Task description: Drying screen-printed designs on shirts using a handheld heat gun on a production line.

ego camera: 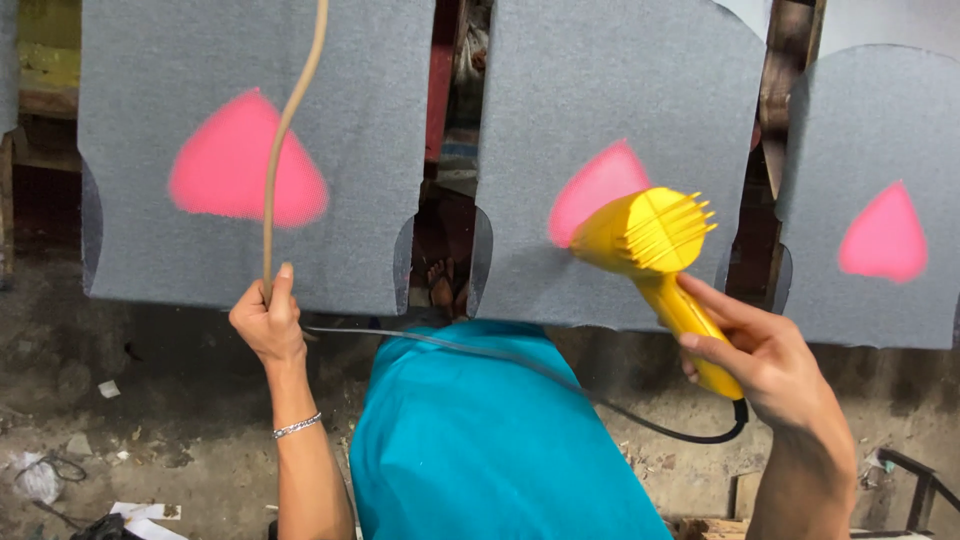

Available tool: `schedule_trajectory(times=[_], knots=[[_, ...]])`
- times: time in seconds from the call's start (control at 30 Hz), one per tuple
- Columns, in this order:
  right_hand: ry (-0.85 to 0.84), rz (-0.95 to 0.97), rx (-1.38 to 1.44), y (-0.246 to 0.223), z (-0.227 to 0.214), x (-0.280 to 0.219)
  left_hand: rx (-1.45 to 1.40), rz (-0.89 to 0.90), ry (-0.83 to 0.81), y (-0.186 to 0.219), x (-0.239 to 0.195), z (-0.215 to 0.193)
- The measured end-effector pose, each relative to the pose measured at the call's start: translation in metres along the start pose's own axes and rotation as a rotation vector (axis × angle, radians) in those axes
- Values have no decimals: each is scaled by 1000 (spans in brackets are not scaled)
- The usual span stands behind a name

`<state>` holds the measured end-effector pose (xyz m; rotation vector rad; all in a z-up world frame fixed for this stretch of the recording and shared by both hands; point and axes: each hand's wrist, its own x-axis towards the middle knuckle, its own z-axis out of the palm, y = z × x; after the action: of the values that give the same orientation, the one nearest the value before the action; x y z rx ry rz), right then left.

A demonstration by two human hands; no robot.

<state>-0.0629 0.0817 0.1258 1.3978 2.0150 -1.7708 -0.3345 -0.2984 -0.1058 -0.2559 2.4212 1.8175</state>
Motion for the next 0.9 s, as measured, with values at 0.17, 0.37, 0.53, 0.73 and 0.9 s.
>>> schedule_trajectory(times=[0.17, 0.37, 0.53, 0.73, 0.9], knots=[[13, -106, 74, -1, 23, 18, 4, 102, 37, -25, 5, 3], [27, 25, 83, 3, 6, -4, 29, 128, 100, -45, 5, 6], [42, -62, 90, -6, 20, 11, 41, 150, 95, -36, 4, 9], [39, -9, 141, -6, 14, 8, 46, 172, 90, -40, 4, 10], [99, -54, 124, -14, 23, 10, 81, 161, 48, -42, 3, 6]])
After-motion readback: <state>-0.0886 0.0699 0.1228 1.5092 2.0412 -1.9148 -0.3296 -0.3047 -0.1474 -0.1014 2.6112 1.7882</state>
